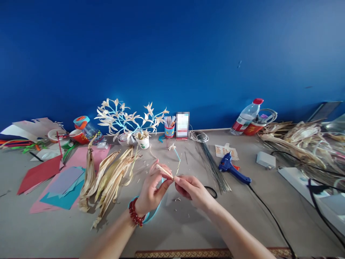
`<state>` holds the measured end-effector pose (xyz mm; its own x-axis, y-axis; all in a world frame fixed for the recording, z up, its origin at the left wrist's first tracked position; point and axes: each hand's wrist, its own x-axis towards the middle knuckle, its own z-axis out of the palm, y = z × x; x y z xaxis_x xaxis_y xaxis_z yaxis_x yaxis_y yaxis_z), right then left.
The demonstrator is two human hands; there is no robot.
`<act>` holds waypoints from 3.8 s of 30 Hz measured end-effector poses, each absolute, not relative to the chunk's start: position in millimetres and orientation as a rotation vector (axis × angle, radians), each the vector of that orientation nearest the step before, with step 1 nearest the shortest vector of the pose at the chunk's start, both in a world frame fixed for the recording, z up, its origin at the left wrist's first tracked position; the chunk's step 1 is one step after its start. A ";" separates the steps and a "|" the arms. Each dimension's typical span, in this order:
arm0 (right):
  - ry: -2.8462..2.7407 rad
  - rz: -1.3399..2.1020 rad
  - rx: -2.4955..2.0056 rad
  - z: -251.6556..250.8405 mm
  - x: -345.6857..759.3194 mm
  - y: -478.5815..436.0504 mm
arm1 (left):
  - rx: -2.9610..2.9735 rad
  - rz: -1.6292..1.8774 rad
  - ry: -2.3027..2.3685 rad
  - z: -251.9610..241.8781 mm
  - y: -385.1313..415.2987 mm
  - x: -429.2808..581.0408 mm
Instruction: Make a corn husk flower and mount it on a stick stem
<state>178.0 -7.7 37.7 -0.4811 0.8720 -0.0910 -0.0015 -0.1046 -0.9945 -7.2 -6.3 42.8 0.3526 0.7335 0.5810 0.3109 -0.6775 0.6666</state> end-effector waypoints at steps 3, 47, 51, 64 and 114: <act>-1.413 1.748 -0.981 40.0 179.3 -7.3 | 2.190 1.270 0.904 45.9 -6.1 -7.4; -1.577 1.620 -1.029 32.7 175.4 -6.1 | 2.335 1.284 0.945 36.5 -0.7 -9.5; -1.301 1.999 -0.934 36.7 178.0 -5.8 | 2.366 1.261 0.936 36.2 0.9 -11.0; -1.012 2.218 -0.751 42.9 190.9 -3.2 | 2.204 1.201 0.899 31.1 6.4 -10.9; -1.930 1.083 -1.191 27.4 174.6 -4.6 | 2.001 1.185 1.097 35.8 -4.3 -6.4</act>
